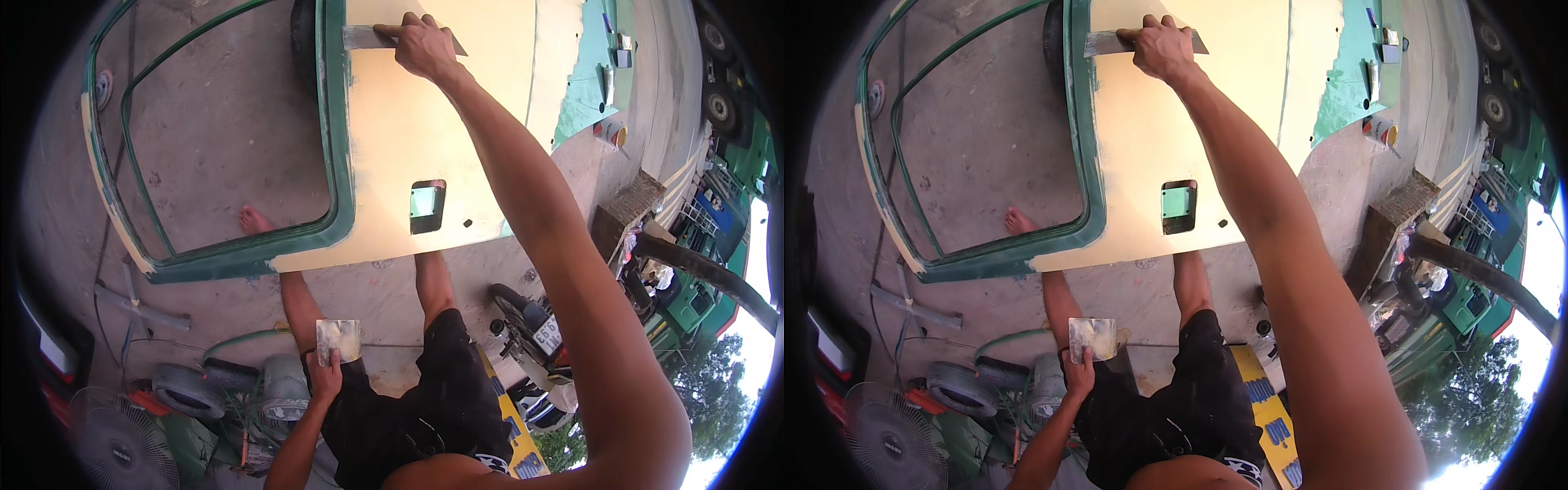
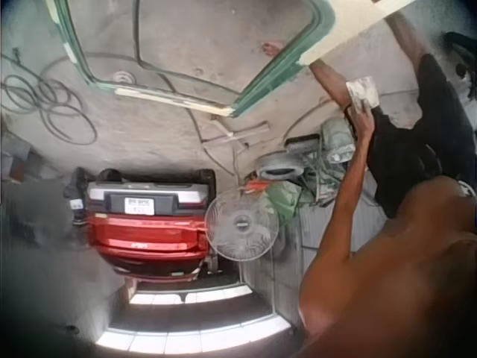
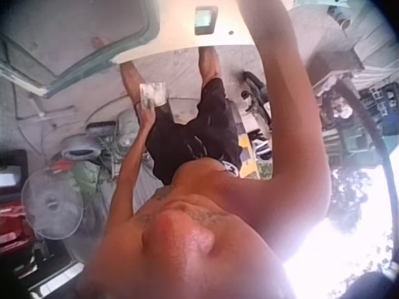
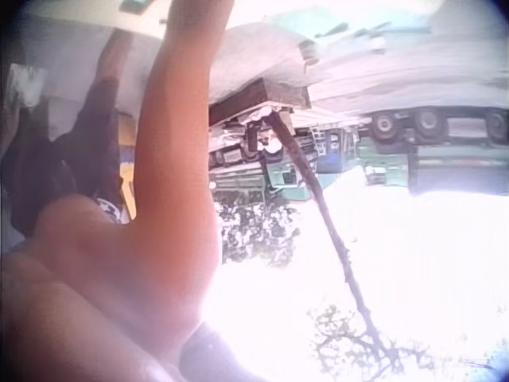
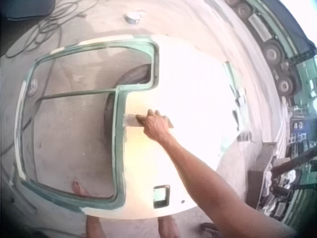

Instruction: The person applies body filler to a car door using metal spreaders, mixing the compound on one spreader and smoothing it onto the door surface.

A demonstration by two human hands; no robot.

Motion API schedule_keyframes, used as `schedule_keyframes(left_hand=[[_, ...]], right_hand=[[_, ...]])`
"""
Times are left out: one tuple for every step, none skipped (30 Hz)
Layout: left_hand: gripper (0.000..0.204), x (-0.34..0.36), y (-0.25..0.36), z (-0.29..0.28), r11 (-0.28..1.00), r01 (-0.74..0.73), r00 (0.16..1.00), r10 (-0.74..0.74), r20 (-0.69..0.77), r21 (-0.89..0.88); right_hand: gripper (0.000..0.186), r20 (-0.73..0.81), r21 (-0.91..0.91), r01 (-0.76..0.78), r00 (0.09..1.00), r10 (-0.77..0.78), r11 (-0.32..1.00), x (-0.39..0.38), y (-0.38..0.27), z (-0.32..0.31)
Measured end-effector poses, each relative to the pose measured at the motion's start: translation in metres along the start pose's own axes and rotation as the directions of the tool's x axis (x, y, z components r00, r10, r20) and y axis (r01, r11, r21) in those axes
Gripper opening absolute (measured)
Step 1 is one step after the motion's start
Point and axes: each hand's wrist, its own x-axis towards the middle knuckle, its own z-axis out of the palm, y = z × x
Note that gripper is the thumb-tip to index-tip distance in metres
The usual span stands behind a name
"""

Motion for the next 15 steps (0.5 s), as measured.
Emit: schedule_keyframes(left_hand=[[0.032,0.0,0.0,-0.004,1.0,0.001,1.0,-0.001,0.011,0.008],[0.031,0.002,0.0,-0.008,1.0,0.0,1.0,-0.001,0.022,0.015],[0.031,0.002,-0.002,-0.009,1.0,0.016,1.0,-0.016,-0.004,0.008],[0.031,0.001,-0.002,-0.009,1.0,0.018,1.0,-0.018,0.003,0.015],[0.031,0.003,-0.001,-0.008,0.999,0.025,1.0,-0.025,0.003,0.032],[0.032,0.004,-0.001,-0.008,0.998,0.031,1.0,-0.031,0.003,0.05],[0.032,0.005,0.001,-0.01,0.998,0.03,1.0,-0.03,0.008,0.052],[0.032,0.006,0.003,-0.01,0.997,0.048,0.998,-0.05,0.029,0.061],[0.033,0.007,0.005,-0.011,0.995,0.067,0.996,-0.071,0.052,0.071],[0.033,0.008,0.006,-0.01,0.995,0.067,0.996,-0.072,0.059,0.074],[0.033,0.011,0.007,-0.008,0.995,0.071,0.996,-0.075,0.052,0.072],[0.034,0.012,0.008,-0.006,0.995,0.071,0.996,-0.074,0.042,0.068],[0.034,0.009,0.008,-0.007,0.994,0.077,0.996,-0.08,0.043,0.073],[0.036,0.011,0.01,-0.008,0.995,0.069,0.997,-0.071,0.025,0.069],[0.038,0.013,0.013,-0.008,0.996,0.061,0.998,-0.062,0.009,0.064]], right_hand=[[0.055,-0.009,0.007,0.018,1.0,-0.018,1.0,-0.02,-0.006,0.01],[0.053,-0.018,0.013,0.036,0.999,-0.036,0.999,-0.04,-0.012,0.018],[0.052,0.001,0.028,0.049,0.999,-0.049,0.998,-0.059,-0.019,0.023],[0.053,0.02,0.011,0.056,0.998,-0.057,0.998,-0.079,-0.024,0.028],[0.054,0.047,0.006,0.059,0.997,-0.059,0.998,-0.098,-0.027,0.032],[0.056,0.074,0.001,0.06,0.995,-0.06,0.998,-0.118,-0.03,0.035],[0.057,0.1,-0.006,0.061,0.993,-0.06,0.998,-0.137,-0.033,0.037],[0.059,0.126,-0.012,0.063,0.99,-0.061,0.998,-0.156,-0.035,0.038],[0.06,0.141,-0.031,0.062,0.988,-0.057,0.998,-0.175,-0.037,0.041],[0.061,0.138,-0.035,0.076,0.988,-0.07,0.997,-0.194,-0.036,0.047],[0.061,0.132,-0.034,0.094,0.987,-0.089,0.995,-0.216,-0.034,0.055],[0.061,0.123,-0.036,0.114,0.986,-0.108,0.993,-0.235,-0.031,0.061],[0.06,0.182,-0.044,0.138,0.975,-0.128,0.989,-0.254,-0.035,0.062],[0.06,0.233,-0.06,0.166,0.961,-0.148,0.984,-0.267,-0.034,0.06],[0.058,0.245,-0.034,0.211,0.949,-0.197,0.977,-0.278,-0.03,0.063]])
